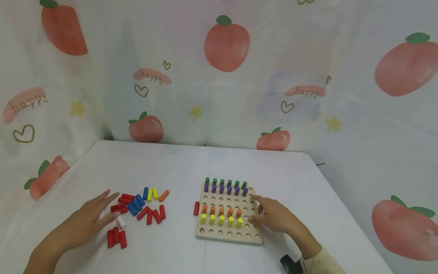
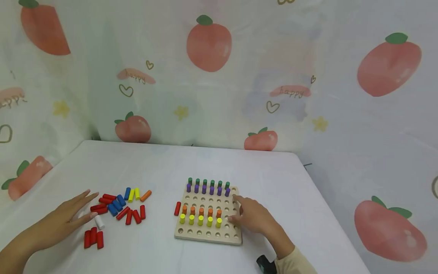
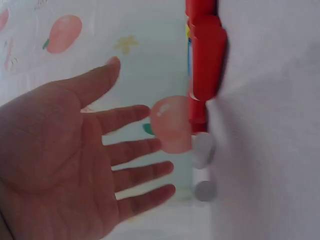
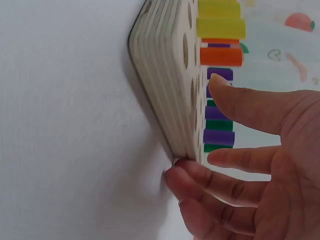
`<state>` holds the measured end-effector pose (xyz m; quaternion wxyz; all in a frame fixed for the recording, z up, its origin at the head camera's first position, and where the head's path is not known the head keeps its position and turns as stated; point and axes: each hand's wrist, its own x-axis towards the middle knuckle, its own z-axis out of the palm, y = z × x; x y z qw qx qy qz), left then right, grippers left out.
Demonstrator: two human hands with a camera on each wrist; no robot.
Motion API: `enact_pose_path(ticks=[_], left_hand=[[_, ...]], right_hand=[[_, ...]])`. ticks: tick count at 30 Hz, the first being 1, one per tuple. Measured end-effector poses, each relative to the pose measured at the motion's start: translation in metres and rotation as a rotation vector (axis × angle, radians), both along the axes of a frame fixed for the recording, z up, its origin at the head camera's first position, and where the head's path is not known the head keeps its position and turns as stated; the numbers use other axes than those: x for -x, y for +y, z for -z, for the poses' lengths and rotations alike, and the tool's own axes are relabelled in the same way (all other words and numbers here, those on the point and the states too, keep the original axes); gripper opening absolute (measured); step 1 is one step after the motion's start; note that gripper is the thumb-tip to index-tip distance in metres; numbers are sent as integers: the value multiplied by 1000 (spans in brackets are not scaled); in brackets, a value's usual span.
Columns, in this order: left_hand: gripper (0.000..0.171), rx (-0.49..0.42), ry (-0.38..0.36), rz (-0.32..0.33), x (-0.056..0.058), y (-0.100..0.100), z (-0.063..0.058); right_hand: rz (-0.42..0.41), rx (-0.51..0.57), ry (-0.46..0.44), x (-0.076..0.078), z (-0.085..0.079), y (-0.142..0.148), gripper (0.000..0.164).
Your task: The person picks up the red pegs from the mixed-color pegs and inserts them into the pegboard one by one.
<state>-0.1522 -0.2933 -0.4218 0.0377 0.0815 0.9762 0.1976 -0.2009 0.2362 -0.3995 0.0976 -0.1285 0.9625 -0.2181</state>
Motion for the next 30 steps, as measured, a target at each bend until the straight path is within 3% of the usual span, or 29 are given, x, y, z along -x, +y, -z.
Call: enact_pose_path(ticks=[5, 17, 23, 30], left_hand=[[74, -109, -21, 17, 6, -4, 2], [61, -230, -58, 15, 27, -15, -1], [49, -281, -76, 37, 41, -17, 5], [47, -269, -81, 79, 53, -12, 5]], right_hand=[[-25, 47, -24, 5, 5, 8, 79], [-68, 124, -71, 24, 20, 24, 92], [-66, 160, -98, 28, 25, 28, 94], [-66, 177, -115, 29, 25, 29, 95]])
